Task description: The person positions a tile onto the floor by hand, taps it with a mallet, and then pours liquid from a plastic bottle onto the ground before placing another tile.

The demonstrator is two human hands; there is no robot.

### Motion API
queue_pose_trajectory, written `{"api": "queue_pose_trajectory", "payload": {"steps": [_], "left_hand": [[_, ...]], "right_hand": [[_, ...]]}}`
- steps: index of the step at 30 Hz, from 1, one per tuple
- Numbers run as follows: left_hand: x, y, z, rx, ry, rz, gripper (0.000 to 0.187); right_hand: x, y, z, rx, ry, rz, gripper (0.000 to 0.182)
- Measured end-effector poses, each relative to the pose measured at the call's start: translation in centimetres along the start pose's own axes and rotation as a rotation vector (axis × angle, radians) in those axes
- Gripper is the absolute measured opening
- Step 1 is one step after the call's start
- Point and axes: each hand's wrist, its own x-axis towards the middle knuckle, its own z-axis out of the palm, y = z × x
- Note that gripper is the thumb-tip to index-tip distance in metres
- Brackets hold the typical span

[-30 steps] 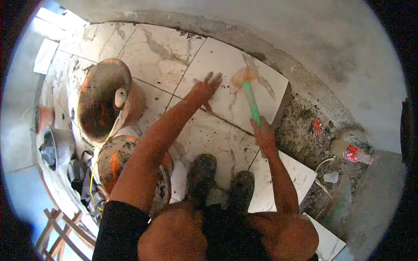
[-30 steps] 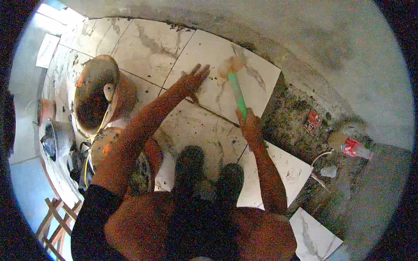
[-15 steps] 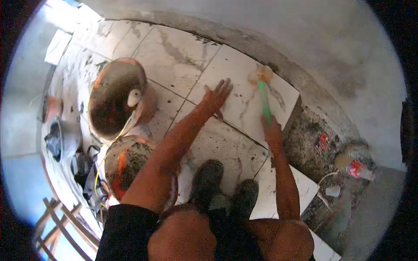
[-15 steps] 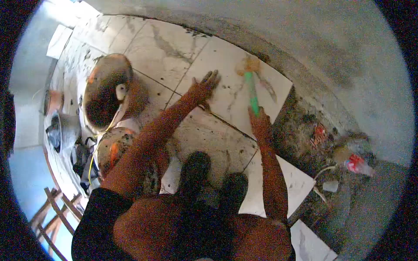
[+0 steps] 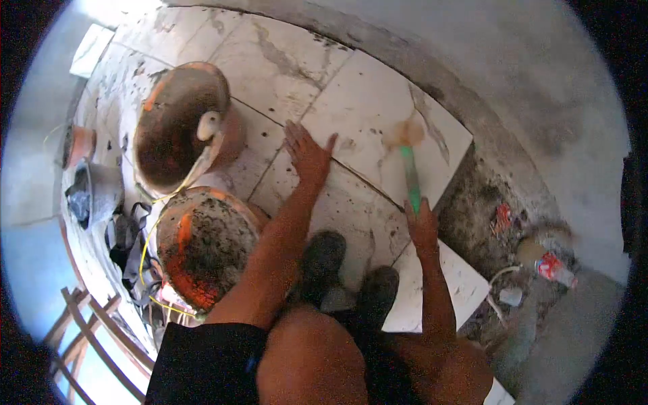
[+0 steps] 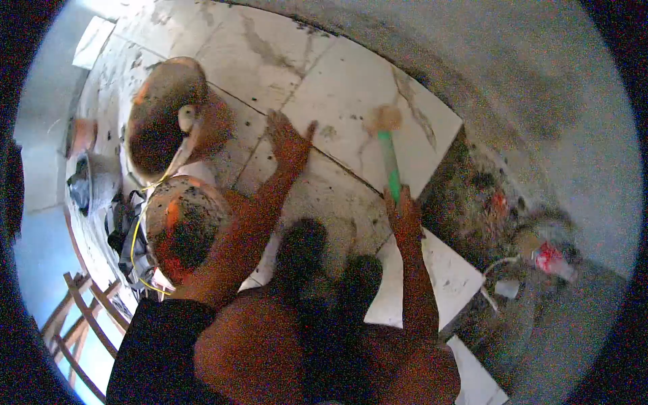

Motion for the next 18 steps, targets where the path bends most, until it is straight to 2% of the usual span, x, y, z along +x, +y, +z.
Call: {"api": "queue_pose_trajectory", "payload": {"steps": [2, 4, 6, 9, 11, 12, 14, 15, 16, 17, 18], "left_hand": [[0.3, -0.4, 0.4, 0.130, 0.070, 0.040, 0.091], [0.5, -0.3, 0.3, 0.045, 0.035, 0.041, 0.091], [0.5, -0.4, 0.5, 0.144, 0.076, 0.033, 0.090], [0.1, -0.4, 0.6, 0.096, 0.106, 0.041, 0.091], [0.2, -0.7, 0.8, 0.102, 0.123, 0.071, 0.091], [0.3, -0.7, 0.8, 0.091, 0.105, 0.052, 0.091], [0.6, -0.4, 0.5, 0.067, 0.084, 0.046, 0.092], [0.4, -0.2, 0.1, 0.082, 0.020, 0.016, 0.092], [0.7, -0.1, 0.1, 0.096, -0.044, 0.007, 0.093], [1.1, -0.6, 1.6, 0.057, -0.002, -0.050, 0.091], [1.7, -0.8, 2.3, 0.143, 0.010, -0.051, 0.090]], "right_hand": [[-0.7, -0.8, -1.1, -0.030, 0.149, -0.192, 0.041], [-1.3, -4.0, -2.8, 0.126, 0.032, 0.070, 0.040], [-1.4, -2.2, -1.0, 0.017, 0.084, 0.055, 0.039], [-1.0, -1.0, -1.2, -0.128, -0.049, -0.050, 0.047], [-1.8, -3.6, -3.2, 0.087, -0.013, 0.135, 0.044], [-2.0, -2.7, -2.3, 0.086, -0.009, 0.149, 0.044], [-2.1, 0.0, 0.1, -0.016, 0.062, -0.017, 0.043], [-2.3, -0.3, -0.7, -0.021, 0.068, 0.003, 0.043], [-2.2, -1.4, -1.9, 0.078, -0.013, 0.108, 0.044], [-1.6, -2.3, -2.9, 0.182, -0.072, 0.214, 0.045], [-1.6, -3.1, -3.3, 0.155, -0.081, 0.229, 0.046]]}}
